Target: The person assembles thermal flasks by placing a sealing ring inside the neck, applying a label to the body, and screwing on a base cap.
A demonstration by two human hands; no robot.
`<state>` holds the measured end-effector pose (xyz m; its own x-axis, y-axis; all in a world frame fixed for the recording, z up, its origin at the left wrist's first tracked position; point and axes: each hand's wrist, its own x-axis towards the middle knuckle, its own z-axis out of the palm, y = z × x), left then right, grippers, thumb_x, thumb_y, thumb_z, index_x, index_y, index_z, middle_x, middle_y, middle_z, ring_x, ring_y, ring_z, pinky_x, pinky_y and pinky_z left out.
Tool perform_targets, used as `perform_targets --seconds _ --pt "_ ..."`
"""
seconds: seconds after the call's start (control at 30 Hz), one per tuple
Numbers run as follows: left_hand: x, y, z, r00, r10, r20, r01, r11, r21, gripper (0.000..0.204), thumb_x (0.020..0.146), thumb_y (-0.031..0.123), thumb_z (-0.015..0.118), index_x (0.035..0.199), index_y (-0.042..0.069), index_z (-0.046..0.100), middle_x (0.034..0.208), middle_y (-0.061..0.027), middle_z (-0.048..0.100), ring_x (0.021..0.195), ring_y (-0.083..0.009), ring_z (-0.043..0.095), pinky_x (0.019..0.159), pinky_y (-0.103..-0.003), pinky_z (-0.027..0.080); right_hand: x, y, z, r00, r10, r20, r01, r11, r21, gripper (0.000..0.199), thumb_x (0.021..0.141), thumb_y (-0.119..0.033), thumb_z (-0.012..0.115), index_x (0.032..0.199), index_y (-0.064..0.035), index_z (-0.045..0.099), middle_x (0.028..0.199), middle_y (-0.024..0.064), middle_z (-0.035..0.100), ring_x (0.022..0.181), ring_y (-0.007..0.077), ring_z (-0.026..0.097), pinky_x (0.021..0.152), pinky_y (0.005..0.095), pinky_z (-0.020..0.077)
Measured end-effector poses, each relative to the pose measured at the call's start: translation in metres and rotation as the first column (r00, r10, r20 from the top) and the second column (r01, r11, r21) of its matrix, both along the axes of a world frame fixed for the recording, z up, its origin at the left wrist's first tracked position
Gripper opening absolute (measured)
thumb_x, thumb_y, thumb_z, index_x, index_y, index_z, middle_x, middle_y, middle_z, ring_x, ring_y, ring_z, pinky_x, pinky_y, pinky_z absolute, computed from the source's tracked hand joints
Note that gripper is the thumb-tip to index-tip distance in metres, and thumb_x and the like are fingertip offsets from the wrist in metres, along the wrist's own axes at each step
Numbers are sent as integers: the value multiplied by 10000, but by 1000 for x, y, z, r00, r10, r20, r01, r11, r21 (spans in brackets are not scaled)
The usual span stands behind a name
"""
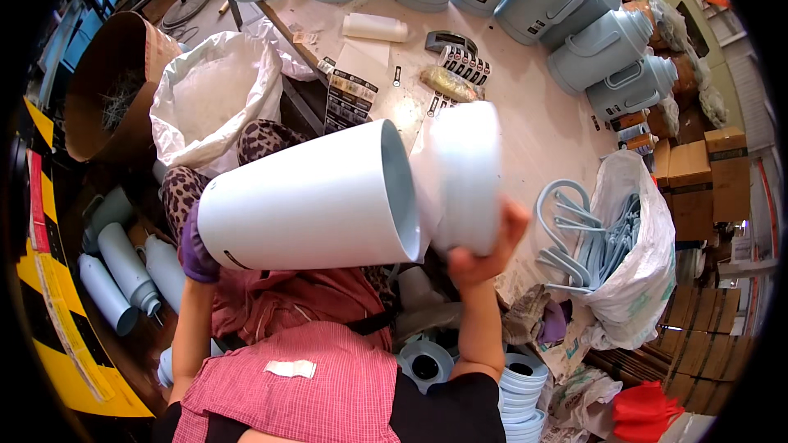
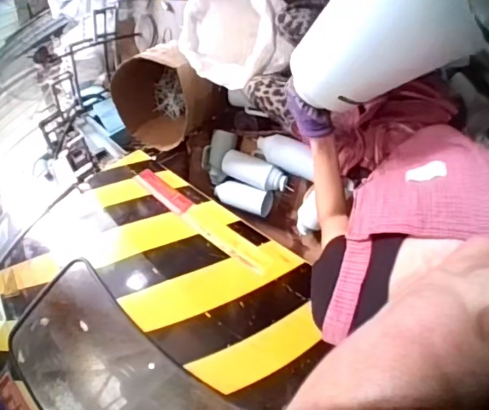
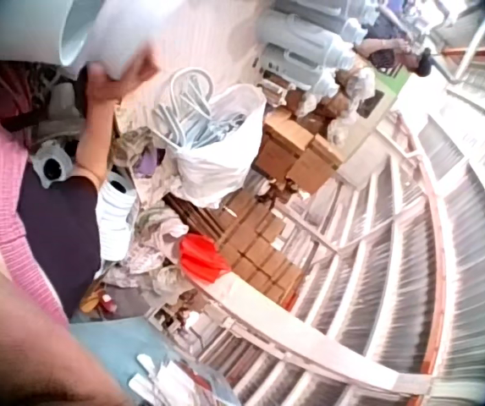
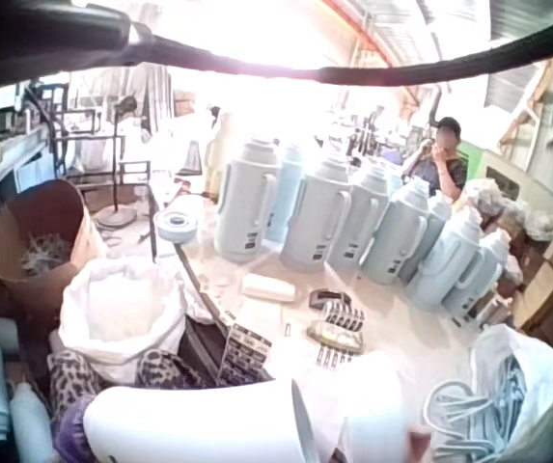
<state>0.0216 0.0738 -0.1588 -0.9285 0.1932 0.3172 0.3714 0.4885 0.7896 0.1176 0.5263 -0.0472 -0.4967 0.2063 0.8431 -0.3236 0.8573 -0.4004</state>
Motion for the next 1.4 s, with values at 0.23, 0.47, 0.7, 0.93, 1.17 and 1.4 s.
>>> perform_targets --seconds 0.23,0.47,0.7,0.93,1.17,1.4 --pt "4 -4 -34 998 -10 58 2 990 141 281 969 107 529 1217 3 612 1112 -136 659 1010 -269 641 899 -357 509 8 -41 19 937 339 81 -349 901 260 848 1033 -681 262 1099 67 658 1042 166 575 946 297 581 797 416 486" --pt "-4 -41 65 916 213 -341 -106 946 307 374 1069 247 400 1162 -52 603 1240 -201 637 1101 -291 639 993 -426 497 -18 -86 -23 980 197 24 -181 940 -290 868 1015 -698 330 1264 89 600 1164 229 567 1013 308 557 868 433 462" --pt "1 -45 93 976 175 -129 -144 965 219 307 1046 175 434 1107 -41 644 1184 -183 652 1078 -266 640 958 -363 501 -79 -75 14 658 748 80 -539 543 -644 1094 880 -892 115 1617 -95 248 1697 135 178 1570 319 130 1241 509 104" --pt "7 -100 140 924 -105 -366 70 992 -108 518 932 363 562 1255 -37 626 1292 -214 637 1204 -368 602 1031 -450 474 -53 24 18 896 381 227 -189 792 -581 589 1067 -542 400 1449 -123 558 1527 134 502 1451 255 408 1164 463 307" --pt "2 -94 225 967 -245 -67 249 966 64 608 1035 487 435 1413 18 515 1539 -243 434 1399 -374 454 1162 -499 349 14 353 -20 278 -812 513 246 576 779 367 914 -114 588 1271 -53 650 1343 182 617 1251 379 559 1055 462 451" --pt "19 -27 206 997 -78 29 56 885 463 545 915 481 602 1189 13 550 1490 -244 488 1304 -345 542 1105 -466 433 55 364 24 652 -698 296 453 672 586 339 955 -155 643 1292 -117 632 1136 156 716 1018 398 669 830 453 524"
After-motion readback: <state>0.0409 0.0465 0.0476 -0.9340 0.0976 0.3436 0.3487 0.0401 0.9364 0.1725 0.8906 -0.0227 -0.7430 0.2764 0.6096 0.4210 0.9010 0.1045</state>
